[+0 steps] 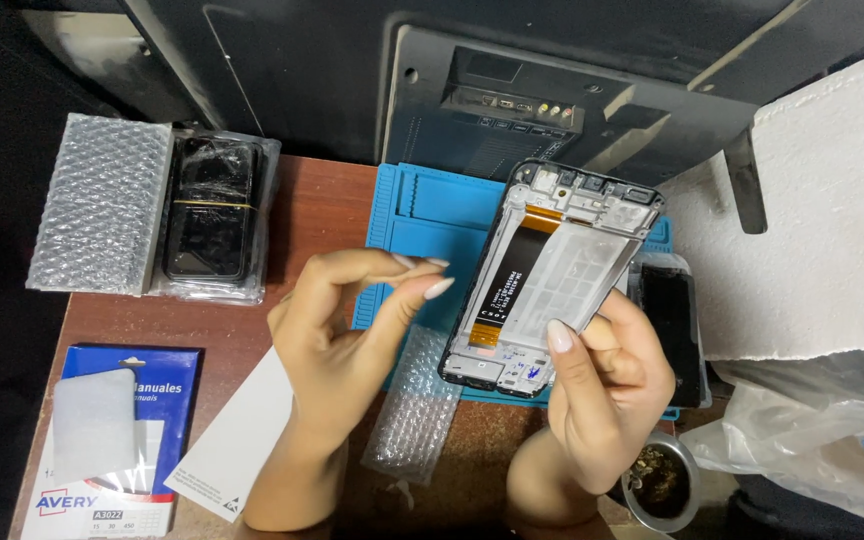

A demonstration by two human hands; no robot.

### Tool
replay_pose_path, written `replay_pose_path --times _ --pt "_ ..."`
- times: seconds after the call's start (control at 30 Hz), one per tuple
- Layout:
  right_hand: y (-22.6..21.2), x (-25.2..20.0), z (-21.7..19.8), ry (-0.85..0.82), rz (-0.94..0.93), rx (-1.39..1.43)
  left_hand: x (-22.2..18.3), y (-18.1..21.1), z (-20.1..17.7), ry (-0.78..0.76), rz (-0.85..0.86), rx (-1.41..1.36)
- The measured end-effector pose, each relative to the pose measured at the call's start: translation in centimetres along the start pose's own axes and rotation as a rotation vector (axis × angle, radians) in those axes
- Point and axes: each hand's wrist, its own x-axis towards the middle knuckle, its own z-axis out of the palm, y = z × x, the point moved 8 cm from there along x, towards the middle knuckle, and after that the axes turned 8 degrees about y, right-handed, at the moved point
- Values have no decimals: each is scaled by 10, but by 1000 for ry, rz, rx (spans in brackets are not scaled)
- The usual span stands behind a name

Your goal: Unboxing a replacement screen and inspecting the internal components and ribbon cables of a smartphone chassis.

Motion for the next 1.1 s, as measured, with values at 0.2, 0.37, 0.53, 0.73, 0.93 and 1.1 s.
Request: replay_pose_path --times 0.2,0.37,0.53,0.73,0.93,1.1 --pt "-1 1 4 -12 15 29 0 -16 0 53 126 112" --pt "0 5 8 -68 92 92 -4 -23 -2 100 68 90" --pt "2 6 12 -137 120 153 2 -15 -1 89 81 129" --pt "2 5 11 -135 140 140 6 -12 -1 87 143 148" --pt "1 5 11 -132 121 138 9 -12 -1 61 133 154" --pt "1 3 9 -103 119 128 8 -8 -6 119 172 238"
